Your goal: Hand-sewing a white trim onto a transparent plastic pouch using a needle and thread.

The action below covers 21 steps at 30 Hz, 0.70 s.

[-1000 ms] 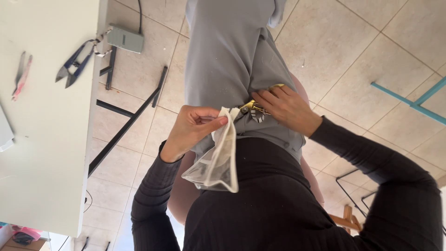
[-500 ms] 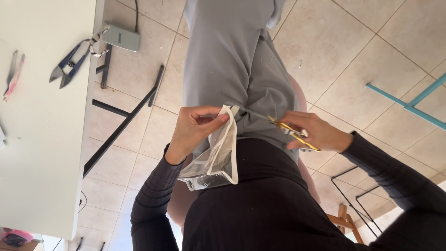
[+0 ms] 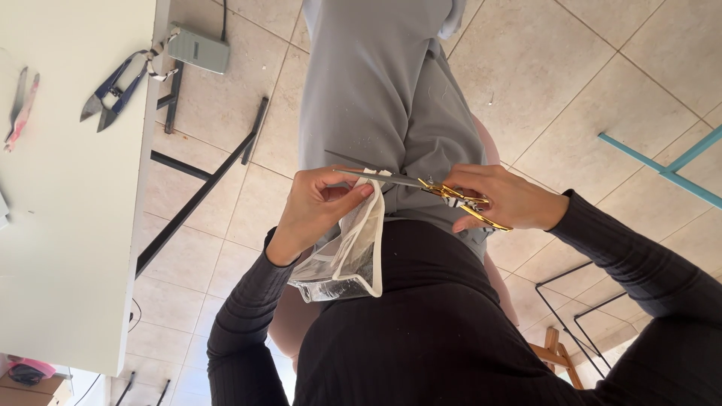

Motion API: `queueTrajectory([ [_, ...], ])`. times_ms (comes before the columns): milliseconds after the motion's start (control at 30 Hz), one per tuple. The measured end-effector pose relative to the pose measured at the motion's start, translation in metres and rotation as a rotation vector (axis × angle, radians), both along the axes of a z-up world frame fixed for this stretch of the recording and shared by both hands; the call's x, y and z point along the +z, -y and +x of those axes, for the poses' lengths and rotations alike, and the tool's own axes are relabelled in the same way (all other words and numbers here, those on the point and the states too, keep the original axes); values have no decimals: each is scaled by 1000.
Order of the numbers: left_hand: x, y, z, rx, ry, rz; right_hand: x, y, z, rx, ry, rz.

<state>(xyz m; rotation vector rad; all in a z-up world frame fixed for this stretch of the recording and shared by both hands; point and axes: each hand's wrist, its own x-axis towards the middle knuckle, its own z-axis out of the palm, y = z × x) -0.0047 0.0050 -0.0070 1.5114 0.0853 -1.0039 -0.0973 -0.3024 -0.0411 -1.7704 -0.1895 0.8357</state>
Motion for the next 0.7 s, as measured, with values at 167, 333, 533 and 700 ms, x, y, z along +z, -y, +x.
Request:
queueTrajectory([
  [167, -1, 0, -1, 11, -16, -14, 7, -2, 5, 11, -29, 0],
  [333, -5, -2, -4, 19, -15, -16, 4, -5, 4, 1, -22, -8],
  [533, -3, -2, -3, 19, -16, -33, -1, -8, -5, -49, -28, -17],
  [700, -6, -3, -3, 16, -24, -52, -14, -10, -22, -104, 20, -33],
])
